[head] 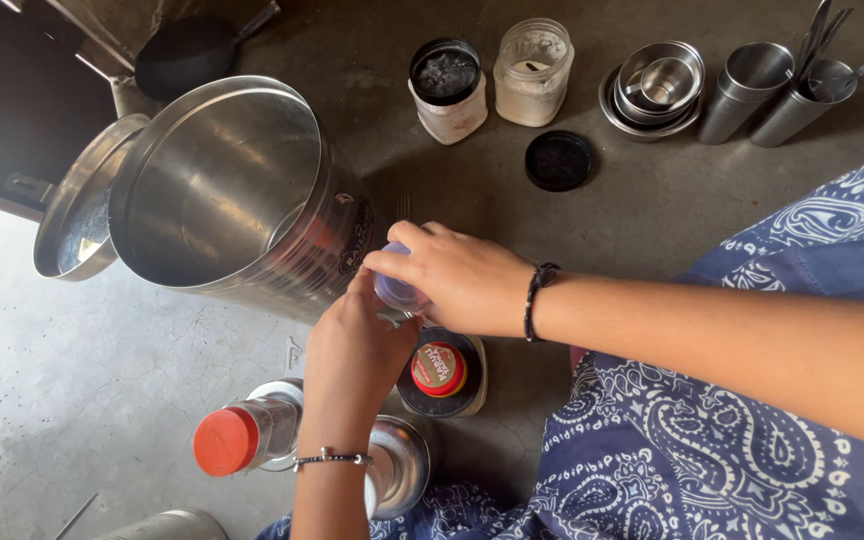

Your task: The person sits on the floor and opens several small plastic containers with colored lids, then closes them and places them back among other containers and metalware. The person handles each container individually, unscrewing and screwing the lids.

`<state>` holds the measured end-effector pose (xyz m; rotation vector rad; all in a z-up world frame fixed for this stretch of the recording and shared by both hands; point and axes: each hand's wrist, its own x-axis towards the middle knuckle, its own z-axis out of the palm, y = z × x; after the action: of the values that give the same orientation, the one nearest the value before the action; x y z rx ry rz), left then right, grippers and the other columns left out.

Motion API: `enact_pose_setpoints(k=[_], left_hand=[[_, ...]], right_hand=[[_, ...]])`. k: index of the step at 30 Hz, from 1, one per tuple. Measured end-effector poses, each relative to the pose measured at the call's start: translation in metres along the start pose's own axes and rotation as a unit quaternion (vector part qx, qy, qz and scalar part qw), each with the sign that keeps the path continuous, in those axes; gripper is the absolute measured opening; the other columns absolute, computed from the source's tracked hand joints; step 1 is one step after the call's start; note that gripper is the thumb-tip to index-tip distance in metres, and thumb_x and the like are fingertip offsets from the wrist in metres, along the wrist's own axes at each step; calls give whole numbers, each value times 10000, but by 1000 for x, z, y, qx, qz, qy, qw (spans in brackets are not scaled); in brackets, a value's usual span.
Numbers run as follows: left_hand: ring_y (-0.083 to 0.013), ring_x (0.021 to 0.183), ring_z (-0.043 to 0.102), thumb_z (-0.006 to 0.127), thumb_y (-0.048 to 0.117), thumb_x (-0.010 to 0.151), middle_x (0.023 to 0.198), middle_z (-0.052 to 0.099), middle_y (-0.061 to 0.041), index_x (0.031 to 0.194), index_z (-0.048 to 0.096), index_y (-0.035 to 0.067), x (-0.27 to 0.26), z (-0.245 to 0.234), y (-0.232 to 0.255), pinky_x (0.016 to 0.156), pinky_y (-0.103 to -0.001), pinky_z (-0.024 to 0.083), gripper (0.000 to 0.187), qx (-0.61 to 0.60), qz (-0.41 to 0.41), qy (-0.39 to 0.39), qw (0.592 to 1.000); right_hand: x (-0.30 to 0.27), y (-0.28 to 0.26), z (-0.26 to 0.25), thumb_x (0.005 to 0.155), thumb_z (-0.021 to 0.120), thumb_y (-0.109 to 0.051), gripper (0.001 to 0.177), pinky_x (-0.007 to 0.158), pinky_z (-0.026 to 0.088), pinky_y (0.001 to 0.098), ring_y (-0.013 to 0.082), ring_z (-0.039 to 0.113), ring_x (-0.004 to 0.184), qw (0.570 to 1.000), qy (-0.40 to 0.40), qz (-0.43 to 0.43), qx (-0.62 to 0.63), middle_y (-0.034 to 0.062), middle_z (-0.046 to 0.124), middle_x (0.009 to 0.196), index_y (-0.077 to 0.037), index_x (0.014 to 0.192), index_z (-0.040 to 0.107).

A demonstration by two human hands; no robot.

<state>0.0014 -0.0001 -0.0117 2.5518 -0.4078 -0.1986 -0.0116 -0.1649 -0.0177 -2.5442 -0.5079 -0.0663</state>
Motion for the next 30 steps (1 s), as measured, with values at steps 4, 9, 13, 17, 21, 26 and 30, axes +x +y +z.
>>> enact_pose_setpoints(k=[4, 9, 13, 17, 21, 26, 30], left_hand=[[-313, 808, 747, 832, 217, 708, 940, 768, -146, 1292, 603, 29, 5, 13, -9, 714, -434, 580, 654, -8, 24, 9, 1000], [-311, 816, 749, 822, 195, 706, 1013, 750, -168, 1421, 511, 4, 12, 27, -18, 714, -437, 583, 803, -20, 7, 1, 1000], [-334, 861, 741, 809, 192, 724, 972, 742, -215, 1462, 461, -15, 18, 36, -25, 740, -443, 579, 842, -17, 2, -17, 1000], [-336, 875, 745, 768, 185, 738, 965, 747, -212, 1484, 429, -22, 23, 44, -28, 756, -439, 578, 846, -25, -6, -36, 999], [-364, 905, 724, 758, 181, 741, 956, 741, -216, 1494, 412, -29, 24, 48, -30, 776, -450, 565, 855, -6, 2, -36, 999], [-371, 915, 720, 755, 198, 762, 954, 738, -218, 1505, 396, -25, 25, 47, -30, 791, -455, 565, 854, 4, -16, -46, 999], [-389, 954, 711, 768, 217, 770, 1002, 731, -244, 1493, 408, -30, 25, 45, -28, 819, -460, 559, 845, 5, -6, -37, 999]], right_hand=[[2, 8, 11, 718, 815, -106, 677, 907, 530, 469, 367, 586, 1145, 1000, 4, -7, -20, 120, 546, 1233, -180, 1343, 566], [4, 18, 22, 708, 828, -109, 703, 937, 516, 477, 369, 595, 1131, 999, 7, -13, -37, 131, 558, 1234, -146, 1357, 563], [4, 26, 27, 712, 832, -127, 708, 931, 516, 471, 372, 597, 1133, 999, 9, -18, -35, 135, 562, 1239, -125, 1365, 560], [3, 31, 29, 750, 836, -157, 707, 930, 514, 473, 372, 604, 1116, 999, -8, -6, -32, 141, 563, 1245, -112, 1394, 547], [3, 34, 28, 718, 856, -162, 770, 932, 515, 468, 372, 609, 1103, 999, -19, -5, -34, 152, 557, 1260, -78, 1408, 525], [4, 37, 27, 659, 881, -153, 834, 936, 519, 461, 378, 621, 1112, 999, -38, 8, -35, 165, 550, 1308, -73, 1402, 510], [3, 36, 27, 679, 889, -168, 833, 918, 523, 482, 446, 630, 1082, 999, -9, -11, -35, 291, 435, 1462, -53, 1404, 495]])
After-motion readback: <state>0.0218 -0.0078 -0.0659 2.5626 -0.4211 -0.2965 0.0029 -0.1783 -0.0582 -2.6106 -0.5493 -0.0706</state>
